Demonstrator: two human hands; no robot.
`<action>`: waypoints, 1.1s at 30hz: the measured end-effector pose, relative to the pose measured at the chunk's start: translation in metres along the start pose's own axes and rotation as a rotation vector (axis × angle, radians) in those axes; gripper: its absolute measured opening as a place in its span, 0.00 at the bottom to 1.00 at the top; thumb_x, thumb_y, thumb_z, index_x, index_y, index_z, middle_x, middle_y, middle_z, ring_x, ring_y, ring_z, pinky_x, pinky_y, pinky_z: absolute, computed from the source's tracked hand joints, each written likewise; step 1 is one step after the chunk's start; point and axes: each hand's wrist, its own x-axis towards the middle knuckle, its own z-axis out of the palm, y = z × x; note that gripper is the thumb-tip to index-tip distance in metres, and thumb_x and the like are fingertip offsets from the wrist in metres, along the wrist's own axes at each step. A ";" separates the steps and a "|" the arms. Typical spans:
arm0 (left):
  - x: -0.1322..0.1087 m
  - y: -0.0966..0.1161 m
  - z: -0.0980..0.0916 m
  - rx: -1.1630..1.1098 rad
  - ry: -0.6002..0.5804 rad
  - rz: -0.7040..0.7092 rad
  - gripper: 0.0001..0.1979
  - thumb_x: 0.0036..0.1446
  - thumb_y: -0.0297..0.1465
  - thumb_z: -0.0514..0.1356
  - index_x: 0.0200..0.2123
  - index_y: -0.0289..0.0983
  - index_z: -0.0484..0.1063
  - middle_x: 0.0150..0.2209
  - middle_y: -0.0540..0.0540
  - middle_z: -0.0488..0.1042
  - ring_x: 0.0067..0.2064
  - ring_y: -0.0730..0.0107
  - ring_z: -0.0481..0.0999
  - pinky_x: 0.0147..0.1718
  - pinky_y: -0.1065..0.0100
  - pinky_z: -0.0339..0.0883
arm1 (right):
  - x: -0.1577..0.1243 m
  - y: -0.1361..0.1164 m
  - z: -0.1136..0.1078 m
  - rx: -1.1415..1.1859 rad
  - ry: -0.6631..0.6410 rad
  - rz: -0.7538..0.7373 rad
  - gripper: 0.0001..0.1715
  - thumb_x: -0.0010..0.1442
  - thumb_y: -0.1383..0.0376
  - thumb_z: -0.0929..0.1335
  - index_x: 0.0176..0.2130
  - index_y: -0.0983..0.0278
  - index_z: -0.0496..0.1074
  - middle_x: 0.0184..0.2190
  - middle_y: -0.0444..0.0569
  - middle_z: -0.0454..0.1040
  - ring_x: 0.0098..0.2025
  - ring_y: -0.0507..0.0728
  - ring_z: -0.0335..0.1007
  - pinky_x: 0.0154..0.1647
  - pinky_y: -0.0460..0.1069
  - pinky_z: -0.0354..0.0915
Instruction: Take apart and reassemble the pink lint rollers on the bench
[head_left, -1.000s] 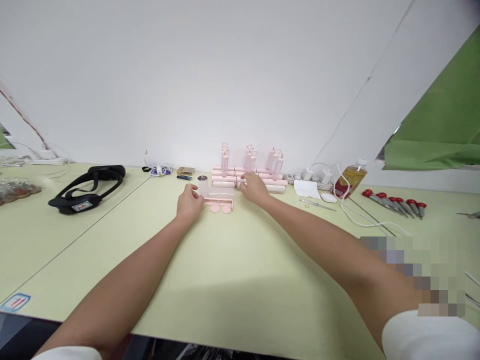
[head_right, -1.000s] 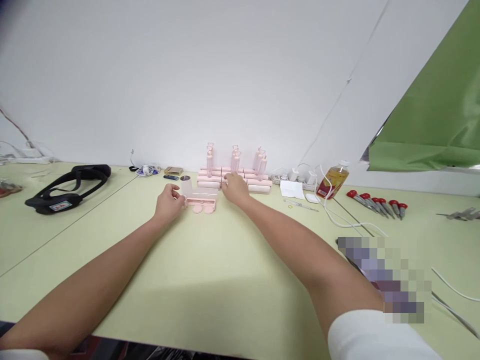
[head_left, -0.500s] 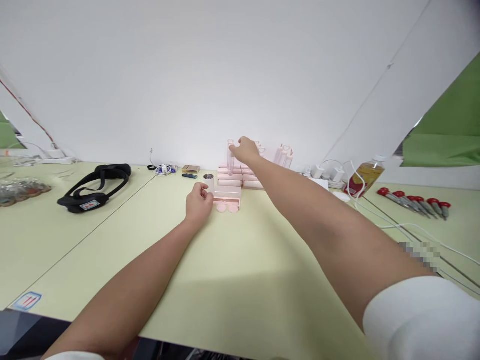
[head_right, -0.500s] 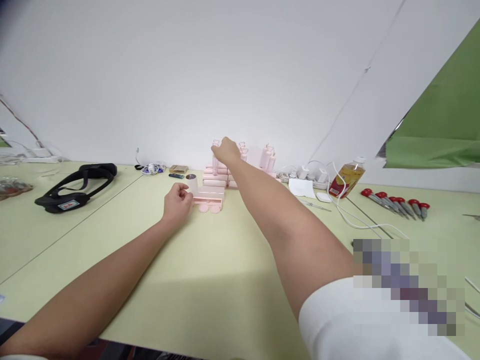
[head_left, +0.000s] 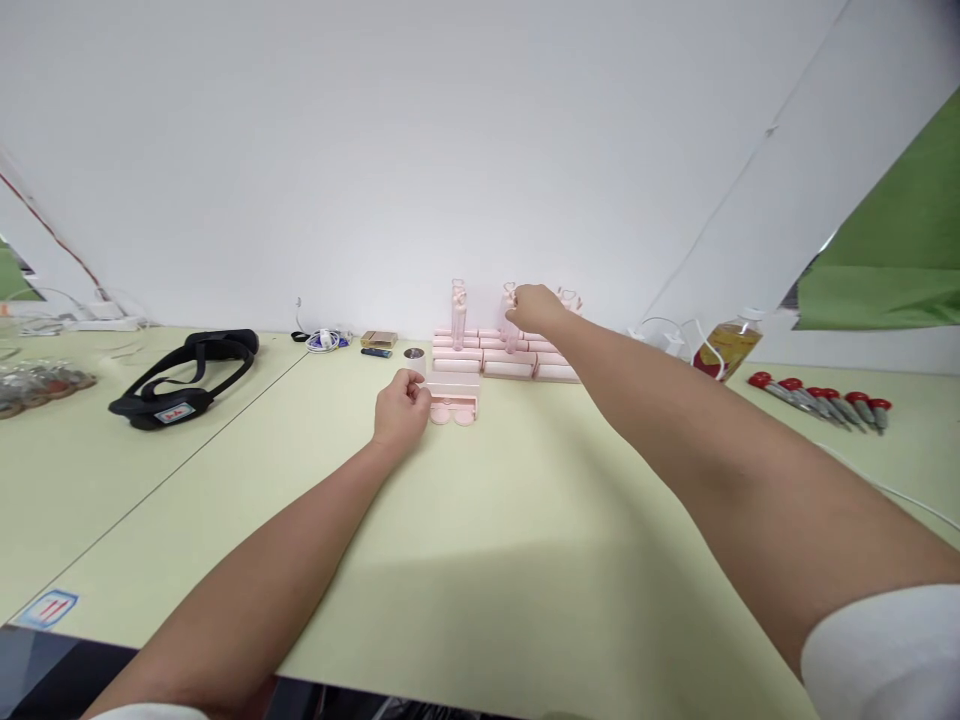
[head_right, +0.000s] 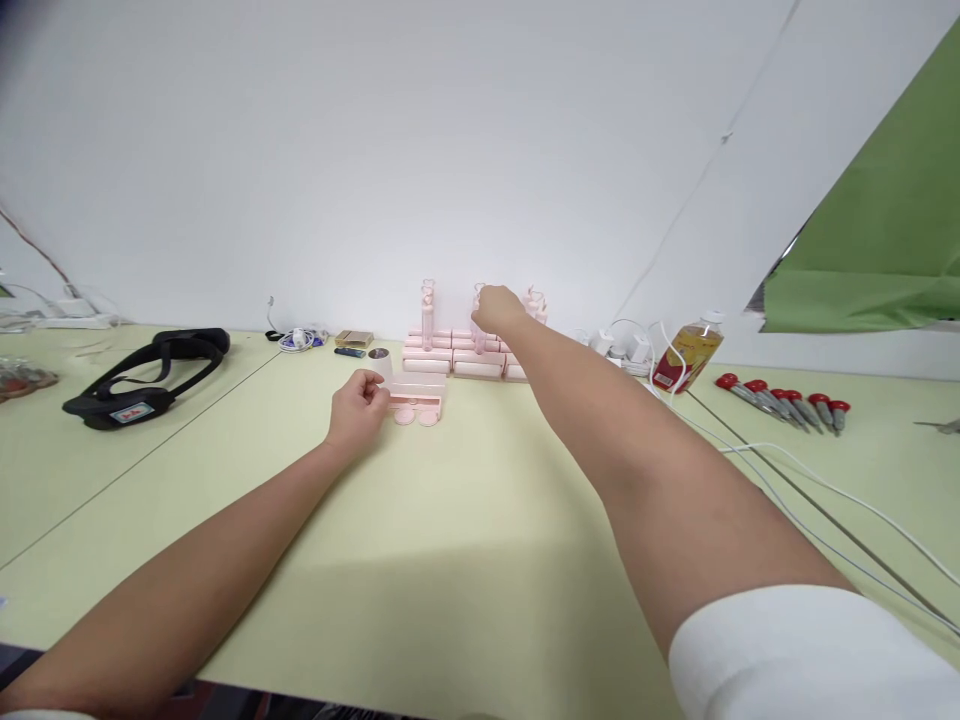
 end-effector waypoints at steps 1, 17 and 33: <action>-0.001 -0.001 0.000 -0.012 -0.026 0.013 0.06 0.51 0.30 0.55 0.34 0.38 0.68 0.22 0.55 0.64 0.24 0.73 0.64 0.28 0.71 0.59 | -0.003 0.000 -0.002 0.002 0.004 -0.018 0.11 0.50 0.67 0.69 0.36 0.68 0.73 0.36 0.57 0.74 0.38 0.61 0.69 0.37 0.51 0.63; -0.035 0.046 0.008 -0.285 -0.771 -0.010 0.25 0.52 0.47 0.61 0.48 0.36 0.71 0.34 0.46 0.73 0.28 0.72 0.68 0.26 0.71 0.61 | -0.126 0.011 -0.085 0.769 0.082 -0.023 0.13 0.50 0.63 0.73 0.25 0.63 0.64 0.18 0.43 0.65 0.18 0.51 0.61 0.18 0.46 0.56; -0.056 0.056 0.014 -0.606 -1.000 -0.161 0.20 0.50 0.44 0.63 0.37 0.32 0.73 0.31 0.45 0.72 0.29 0.70 0.68 0.24 0.70 0.62 | -0.253 0.009 0.045 1.671 -0.470 0.063 0.17 0.49 0.55 0.74 0.38 0.61 0.78 0.36 0.48 0.78 0.39 0.61 0.73 0.42 0.54 0.68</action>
